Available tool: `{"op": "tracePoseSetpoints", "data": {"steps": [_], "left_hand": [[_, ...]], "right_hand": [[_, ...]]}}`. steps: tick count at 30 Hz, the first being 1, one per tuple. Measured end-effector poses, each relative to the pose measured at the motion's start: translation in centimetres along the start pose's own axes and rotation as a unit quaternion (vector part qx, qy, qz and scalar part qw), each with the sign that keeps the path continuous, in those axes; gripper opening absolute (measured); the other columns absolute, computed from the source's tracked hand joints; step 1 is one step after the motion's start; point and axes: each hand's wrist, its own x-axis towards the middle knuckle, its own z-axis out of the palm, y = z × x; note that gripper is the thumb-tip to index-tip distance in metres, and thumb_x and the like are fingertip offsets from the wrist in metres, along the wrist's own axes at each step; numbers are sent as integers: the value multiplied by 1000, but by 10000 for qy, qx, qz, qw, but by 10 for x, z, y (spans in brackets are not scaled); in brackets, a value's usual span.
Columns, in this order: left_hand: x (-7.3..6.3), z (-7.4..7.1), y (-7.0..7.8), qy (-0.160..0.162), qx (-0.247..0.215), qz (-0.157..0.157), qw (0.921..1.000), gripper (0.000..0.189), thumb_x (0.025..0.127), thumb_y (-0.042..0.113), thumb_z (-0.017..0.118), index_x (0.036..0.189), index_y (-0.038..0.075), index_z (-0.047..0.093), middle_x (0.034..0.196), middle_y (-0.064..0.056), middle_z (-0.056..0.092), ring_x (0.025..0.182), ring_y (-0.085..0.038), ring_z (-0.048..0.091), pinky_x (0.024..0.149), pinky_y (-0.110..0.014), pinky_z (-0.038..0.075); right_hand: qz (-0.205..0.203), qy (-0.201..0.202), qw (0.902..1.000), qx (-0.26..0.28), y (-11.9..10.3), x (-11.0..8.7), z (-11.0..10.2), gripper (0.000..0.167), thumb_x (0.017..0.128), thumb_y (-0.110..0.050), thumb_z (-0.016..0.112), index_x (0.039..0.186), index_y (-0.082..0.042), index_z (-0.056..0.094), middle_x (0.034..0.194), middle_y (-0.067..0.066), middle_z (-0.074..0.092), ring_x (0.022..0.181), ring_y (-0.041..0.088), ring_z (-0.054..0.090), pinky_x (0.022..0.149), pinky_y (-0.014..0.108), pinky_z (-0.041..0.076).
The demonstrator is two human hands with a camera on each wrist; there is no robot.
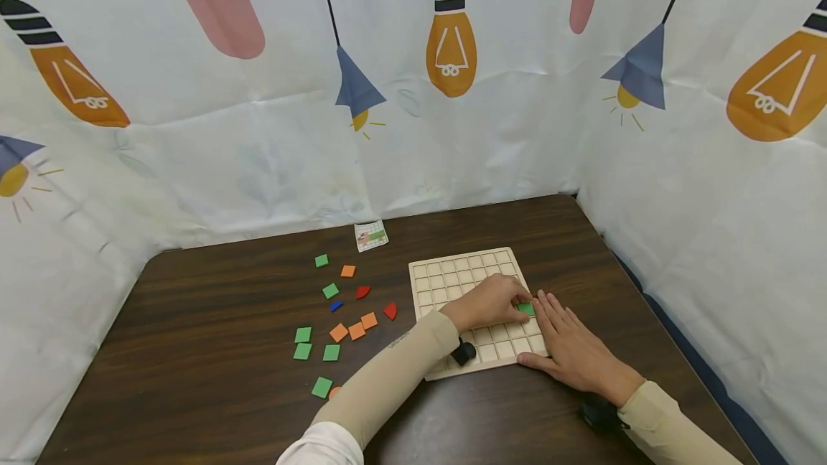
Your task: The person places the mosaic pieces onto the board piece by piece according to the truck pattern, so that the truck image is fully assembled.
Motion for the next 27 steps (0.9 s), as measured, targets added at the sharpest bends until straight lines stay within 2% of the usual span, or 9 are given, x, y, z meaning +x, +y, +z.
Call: {"op": "tracePoseSetpoints", "data": {"steps": [5,13,22,27], "left_hand": [[-9,-6,-3,74,-70,-32,9999,33,96,29,74,126,15,76,119,3,77,103,-4,70,90,-13,53],[-25,-20,-10,62,-46,-173,9998,35,96,28,74,128,13,75,123,0,76,105,-6,70,90,-12,52],[-57,-36,-29,426,-316,-321,9981,33,96,25,73,126,13,76,120,-1,77,104,-9,70,86,-14,53],[-80,-43,-41,543,-420,-431,9967,33,97,25,73,127,11,75,121,-3,77,106,-13,71,87,-16,54]], "right_hand": [[-26,-7,10000,19,-4,1,0,104,95,-69,56,161,6,26,170,28,21,157,48,24,121,67,31],[31,-50,10000,0,-6,1,-2,105,95,-69,58,161,7,26,170,29,21,156,49,26,121,67,30],[56,-79,9999,36,-6,2,-3,106,94,-69,58,161,7,24,170,29,20,156,49,24,122,68,26],[44,-150,9999,9,-7,2,0,107,94,-69,58,162,6,23,170,29,19,156,50,24,121,69,26]]}}
